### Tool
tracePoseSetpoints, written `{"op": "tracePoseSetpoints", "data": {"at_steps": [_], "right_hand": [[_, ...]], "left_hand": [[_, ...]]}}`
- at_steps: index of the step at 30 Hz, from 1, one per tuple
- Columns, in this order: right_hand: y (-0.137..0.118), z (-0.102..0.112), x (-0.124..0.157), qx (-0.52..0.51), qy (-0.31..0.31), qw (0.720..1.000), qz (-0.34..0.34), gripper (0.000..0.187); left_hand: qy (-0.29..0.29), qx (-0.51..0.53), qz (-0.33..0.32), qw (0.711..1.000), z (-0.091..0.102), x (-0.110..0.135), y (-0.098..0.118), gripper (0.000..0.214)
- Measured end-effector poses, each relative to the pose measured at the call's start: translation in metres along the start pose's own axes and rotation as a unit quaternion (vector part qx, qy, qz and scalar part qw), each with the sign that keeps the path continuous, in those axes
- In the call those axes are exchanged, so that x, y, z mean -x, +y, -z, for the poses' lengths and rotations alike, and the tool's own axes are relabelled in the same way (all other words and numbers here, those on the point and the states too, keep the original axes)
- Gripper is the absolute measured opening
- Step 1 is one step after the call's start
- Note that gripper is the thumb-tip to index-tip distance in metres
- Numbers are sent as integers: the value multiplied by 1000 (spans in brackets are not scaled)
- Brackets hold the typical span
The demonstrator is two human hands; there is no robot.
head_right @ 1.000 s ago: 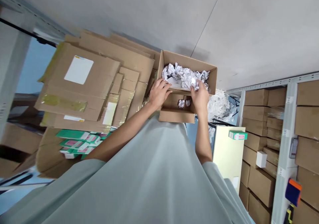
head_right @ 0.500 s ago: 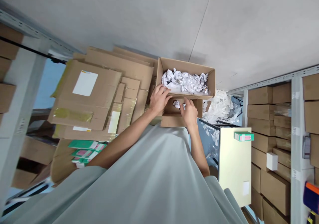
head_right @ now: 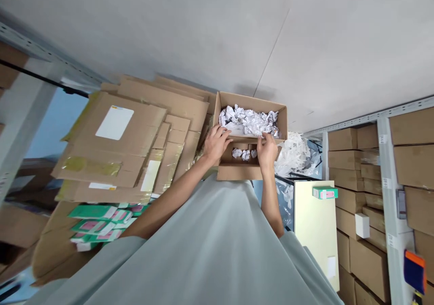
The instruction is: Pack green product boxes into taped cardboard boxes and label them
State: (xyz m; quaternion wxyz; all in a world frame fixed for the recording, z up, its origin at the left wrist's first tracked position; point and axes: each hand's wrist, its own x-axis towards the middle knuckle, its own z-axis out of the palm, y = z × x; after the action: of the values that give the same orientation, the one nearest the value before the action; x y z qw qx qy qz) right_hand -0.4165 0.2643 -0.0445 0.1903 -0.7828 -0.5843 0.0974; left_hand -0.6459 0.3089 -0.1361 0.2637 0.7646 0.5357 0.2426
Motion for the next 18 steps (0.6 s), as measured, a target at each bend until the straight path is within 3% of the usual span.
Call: {"op": "tracePoseSetpoints", "data": {"at_steps": [5, 9, 13, 16, 18], "right_hand": [[39, -6, 37, 43, 58, 993, -89, 45], [68, -15, 64, 60, 26, 981, -184, 64], [82, -23, 81, 31, -13, 975, -219, 52], [86, -28, 93, 22, -28, 975, -219, 38], [87, -29, 102, 14, -34, 976, -213, 37]], "left_hand": [[-11, -10, 1, 1000, 2, 0, 1, 34], [-22, -2, -7, 1000, 9, -2, 1, 41], [-18, 10, -14, 1000, 20, 9, 5, 62], [33, 29, 38, 998, 22, 35, 6, 79], [57, 50, 122, 990, 18, 58, 6, 95]]}}
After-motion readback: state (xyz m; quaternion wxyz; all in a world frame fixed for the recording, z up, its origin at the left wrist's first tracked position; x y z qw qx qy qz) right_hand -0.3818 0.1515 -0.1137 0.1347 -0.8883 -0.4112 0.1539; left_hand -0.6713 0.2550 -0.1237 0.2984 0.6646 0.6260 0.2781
